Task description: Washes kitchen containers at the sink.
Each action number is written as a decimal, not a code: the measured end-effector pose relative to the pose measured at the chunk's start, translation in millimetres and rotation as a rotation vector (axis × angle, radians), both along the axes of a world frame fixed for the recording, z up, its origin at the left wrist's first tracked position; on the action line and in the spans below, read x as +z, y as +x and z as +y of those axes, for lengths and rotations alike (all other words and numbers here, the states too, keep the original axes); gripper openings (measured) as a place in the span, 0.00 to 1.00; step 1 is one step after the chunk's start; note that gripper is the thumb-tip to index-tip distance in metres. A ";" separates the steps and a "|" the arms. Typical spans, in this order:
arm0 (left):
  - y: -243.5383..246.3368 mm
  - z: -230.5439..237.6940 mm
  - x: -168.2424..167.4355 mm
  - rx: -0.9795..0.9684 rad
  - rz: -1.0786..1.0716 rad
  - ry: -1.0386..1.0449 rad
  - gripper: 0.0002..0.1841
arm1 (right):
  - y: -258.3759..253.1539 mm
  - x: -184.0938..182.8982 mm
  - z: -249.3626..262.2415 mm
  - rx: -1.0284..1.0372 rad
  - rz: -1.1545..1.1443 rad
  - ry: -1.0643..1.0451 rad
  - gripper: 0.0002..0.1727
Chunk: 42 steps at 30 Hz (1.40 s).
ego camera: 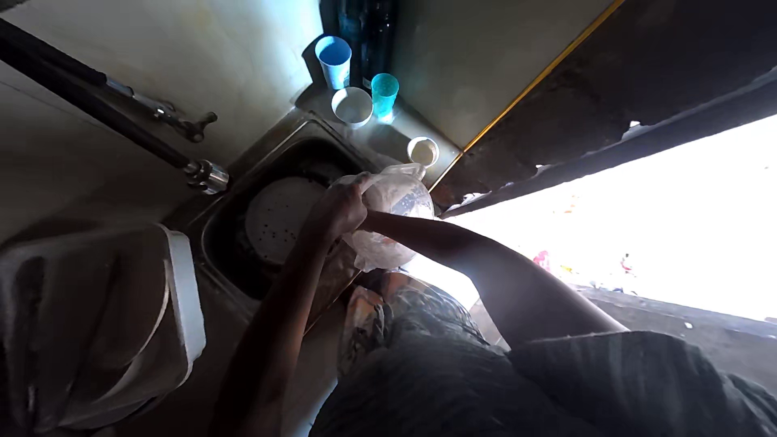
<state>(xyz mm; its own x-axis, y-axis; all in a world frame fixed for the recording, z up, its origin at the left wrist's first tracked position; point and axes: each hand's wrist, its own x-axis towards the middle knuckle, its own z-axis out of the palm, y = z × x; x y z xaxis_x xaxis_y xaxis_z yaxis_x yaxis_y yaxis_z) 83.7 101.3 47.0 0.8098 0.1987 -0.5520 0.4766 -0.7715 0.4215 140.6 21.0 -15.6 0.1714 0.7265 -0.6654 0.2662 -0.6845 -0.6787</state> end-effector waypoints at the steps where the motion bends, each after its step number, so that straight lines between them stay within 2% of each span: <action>1: -0.9 1.0 3.6 0.013 0.017 0.014 0.36 | 3.5 -0.7 0.0 0.152 -0.092 -0.024 0.21; 3: -2.6 -3.4 10.8 0.031 0.062 0.035 0.36 | 11.0 -14.4 -3.8 0.554 -0.359 -0.147 0.22; 4: -1.7 -6.2 15.1 0.032 0.088 0.047 0.35 | 16.2 -30.1 -8.8 0.623 -0.481 -0.142 0.21; 5: -0.4 -9.1 18.0 0.027 0.101 0.049 0.35 | 22.0 -48.4 -14.4 0.580 -0.563 -0.093 0.20; 6: 1.0 -12.0 17.7 0.022 0.086 0.047 0.33 | 24.0 -47.2 -10.7 0.532 -0.577 -0.169 0.22; 8: 1.9 -20.9 11.5 -0.001 0.064 0.071 0.31 | 13.2 -21.1 -3.3 0.437 -0.495 -0.334 0.26; 10: 3.0 -25.9 9.2 -0.006 0.062 0.095 0.30 | 2.0 -9.7 -4.7 0.405 -0.410 -0.317 0.24; 11: 4.5 -25.8 9.2 -0.004 0.070 0.087 0.32 | -1.1 -16.6 -4.2 0.431 -0.397 -0.289 0.23; 13: 8.6 -20.1 7.7 -0.015 0.076 0.069 0.36 | -0.7 -53.5 -1.6 0.435 -0.333 -0.201 0.26; 15: 12.9 -11.5 8.8 -0.036 0.065 0.065 0.37 | 5.8 -74.4 -1.4 0.476 -0.360 -0.111 0.22; 17: 19.9 -6.2 10.3 -0.050 0.068 0.088 0.36 | 7.6 -63.6 -3.8 0.426 -0.528 0.057 0.19; 18: 24.0 -5.6 9.8 -0.057 0.077 0.097 0.36 | 10.7 -63.7 -6.4 0.335 -0.613 0.218 0.18; 20: 29.9 -5.8 6.0 -0.074 0.080 0.095 0.35 | 24.4 -48.9 -8.3 0.169 -0.545 0.338 0.20; 22: 33.3 -4.1 5.2 -0.090 0.079 0.096 0.33 | 42.1 -44.7 -12.1 0.103 -0.527 0.283 0.18; 24: 36.1 -3.5 9.5 -0.096 0.095 0.104 0.32 | 46.1 -71.2 -17.7 0.058 -0.583 0.196 0.21; 26: 39.0 -12.3 15.8 -0.092 0.140 0.108 0.34 | 23.3 -94.5 -23.9 0.035 -0.598 -0.009 0.24; 27: 40.7 -17.9 18.7 -0.092 0.158 0.114 0.35 | 7.3 -90.0 -22.6 0.067 -0.558 -0.146 0.24; 28: 43.4 -23.0 21.1 -0.101 0.170 0.125 0.34 | -3.7 -69.7 -19.7 0.155 -0.478 -0.244 0.25; 30: 46.6 -30.1 20.9 -0.117 0.176 0.146 0.34 | -8.7 -16.1 -14.6 0.378 -0.406 -0.286 0.26; 31: 48.1 -30.4 20.4 -0.116 0.176 0.154 0.34 | -4.9 -3.1 -14.3 0.431 -0.438 -0.218 0.25; 32: 49.6 -29.0 21.0 -0.114 0.173 0.155 0.34 | 0.6 -5.4 -17.6 0.393 -0.506 -0.090 0.24; 34: 51.1 -25.2 22.0 -0.116 0.162 0.144 0.33 | 21.4 -63.1 -25.5 0.036 -0.680 0.401 0.18; 36: 51.4 -21.8 21.1 -0.124 0.150 0.153 0.30 | 47.6 -66.8 -23.2 0.023 -0.636 0.287 0.19; 39: 53.5 -29.3 26.6 -0.137 0.176 0.155 0.30 | 22.8 -78.3 -31.2 -0.044 -0.583 0.018 0.25; 40: 54.2 -33.5 25.8 -0.148 0.185 0.154 0.29 | 5.6 -65.7 -29.8 0.028 -0.523 -0.100 0.24; 42: 54.1 -40.1 24.5 -0.156 0.189 0.165 0.25 | -8.5 -20.4 -17.4 0.297 -0.440 -0.272 0.25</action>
<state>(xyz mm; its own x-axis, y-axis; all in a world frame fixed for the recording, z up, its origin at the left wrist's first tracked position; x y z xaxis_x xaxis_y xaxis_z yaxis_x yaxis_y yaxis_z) 137.7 61.2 71.5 0.7235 0.1792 -0.6666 0.4047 -0.8925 0.1993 132.2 3.6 -36.1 0.2889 0.5988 -0.7470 0.6897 -0.6713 -0.2714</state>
